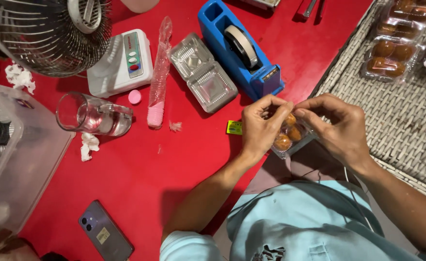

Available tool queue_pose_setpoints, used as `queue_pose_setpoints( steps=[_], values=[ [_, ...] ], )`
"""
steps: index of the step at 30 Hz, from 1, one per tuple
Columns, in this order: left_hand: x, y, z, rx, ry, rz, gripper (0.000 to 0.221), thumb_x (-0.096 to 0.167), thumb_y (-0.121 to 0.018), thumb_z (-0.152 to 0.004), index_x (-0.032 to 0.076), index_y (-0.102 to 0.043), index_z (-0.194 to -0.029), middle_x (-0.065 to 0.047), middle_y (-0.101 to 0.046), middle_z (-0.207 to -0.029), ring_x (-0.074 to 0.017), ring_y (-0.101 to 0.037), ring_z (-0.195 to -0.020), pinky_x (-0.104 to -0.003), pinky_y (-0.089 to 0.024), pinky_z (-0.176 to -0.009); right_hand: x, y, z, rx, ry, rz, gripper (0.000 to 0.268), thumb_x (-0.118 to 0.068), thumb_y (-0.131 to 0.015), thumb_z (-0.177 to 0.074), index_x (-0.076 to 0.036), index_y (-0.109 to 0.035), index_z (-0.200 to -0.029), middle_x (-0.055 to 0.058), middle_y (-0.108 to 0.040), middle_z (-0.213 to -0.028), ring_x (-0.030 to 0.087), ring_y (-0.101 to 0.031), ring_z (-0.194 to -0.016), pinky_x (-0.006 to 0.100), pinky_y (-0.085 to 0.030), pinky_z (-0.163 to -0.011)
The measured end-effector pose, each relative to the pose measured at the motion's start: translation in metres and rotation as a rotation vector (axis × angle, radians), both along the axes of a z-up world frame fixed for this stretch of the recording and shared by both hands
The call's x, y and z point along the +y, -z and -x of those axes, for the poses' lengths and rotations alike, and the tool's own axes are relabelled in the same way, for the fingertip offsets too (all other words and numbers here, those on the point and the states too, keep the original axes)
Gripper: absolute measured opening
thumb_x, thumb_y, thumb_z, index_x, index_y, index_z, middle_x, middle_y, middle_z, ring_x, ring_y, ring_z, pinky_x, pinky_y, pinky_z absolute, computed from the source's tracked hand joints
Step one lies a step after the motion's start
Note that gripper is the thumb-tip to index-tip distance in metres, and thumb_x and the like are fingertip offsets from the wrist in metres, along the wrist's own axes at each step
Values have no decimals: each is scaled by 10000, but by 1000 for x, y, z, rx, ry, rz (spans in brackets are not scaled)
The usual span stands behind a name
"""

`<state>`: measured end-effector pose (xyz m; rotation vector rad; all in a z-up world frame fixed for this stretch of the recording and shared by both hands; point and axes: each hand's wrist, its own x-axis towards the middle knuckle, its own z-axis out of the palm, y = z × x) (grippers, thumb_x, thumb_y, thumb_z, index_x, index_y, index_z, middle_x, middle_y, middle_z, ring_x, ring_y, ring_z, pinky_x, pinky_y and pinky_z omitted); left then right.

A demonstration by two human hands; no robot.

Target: Packaging small round pastries into plastic containers

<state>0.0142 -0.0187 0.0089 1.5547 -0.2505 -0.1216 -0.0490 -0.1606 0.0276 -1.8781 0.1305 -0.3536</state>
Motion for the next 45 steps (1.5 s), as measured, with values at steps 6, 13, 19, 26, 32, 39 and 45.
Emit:
queue_pose_setpoints(
  steps=[6,13,19,26,32,39,45],
  values=[
    [3,-3,1,-2,16,14,191,194,-677,-935,110,-621,-772,35,-607,-654,-41,-552,-607,-225,-458,-575,2,-1,-3,38,-24,-48,54,-37,-760,-974,11,-737,-984,84,-729,-918,124,-656,-821,220,-541,-748],
    [3,1,1,32,44,63,185,198,-649,-951,120,-601,-790,45,-545,-627,-31,-486,-583,-227,-424,-572,8,7,-6,49,-38,-142,91,-56,-670,-1041,-5,-657,-967,56,-615,-860,114,-586,-713,221,-490,-635],
    [3,6,3,-103,-4,3,180,146,-562,-969,97,-639,-813,-16,-607,-834,-140,-596,-827,-298,-502,-795,10,12,-2,62,-74,-93,157,-155,-545,-1106,-57,-546,-983,27,-575,-836,97,-511,-714,245,-446,-628],
    [26,-41,-39,-690,-35,-272,143,46,-450,-1029,29,-534,-915,-108,-515,-902,-287,-536,-859,-426,-444,-794,-2,15,-10,125,-65,-220,100,-107,-585,-1075,-58,-608,-990,19,-646,-947,79,-574,-849,203,-458,-761],
    [31,-8,-124,-969,-1,-859,395,302,-559,-1087,33,-662,-1357,-132,-493,-1544,-337,-392,-1503,-589,-335,-1265,-3,-10,-19,165,-57,-130,112,-111,-639,-1059,-53,-652,-964,17,-647,-858,80,-563,-716,210,-461,-587],
    [34,-14,-170,-847,-15,-771,338,262,-648,-1012,3,-634,-1230,-212,-526,-1312,-343,-508,-1235,-442,-502,-1024,10,-47,-36,158,-133,-149,121,-58,-637,-1036,21,-670,-951,125,-688,-702,169,-646,-472,257,-559,-397],
    [43,-30,-183,-949,6,-698,92,95,-602,-998,32,-613,-931,-121,-591,-950,-293,-537,-889,-424,-496,-753,7,-37,-53,166,-123,62,79,-66,-661,-1014,-8,-688,-967,81,-731,-858,134,-698,-737,244,-573,-641]
  ],
)
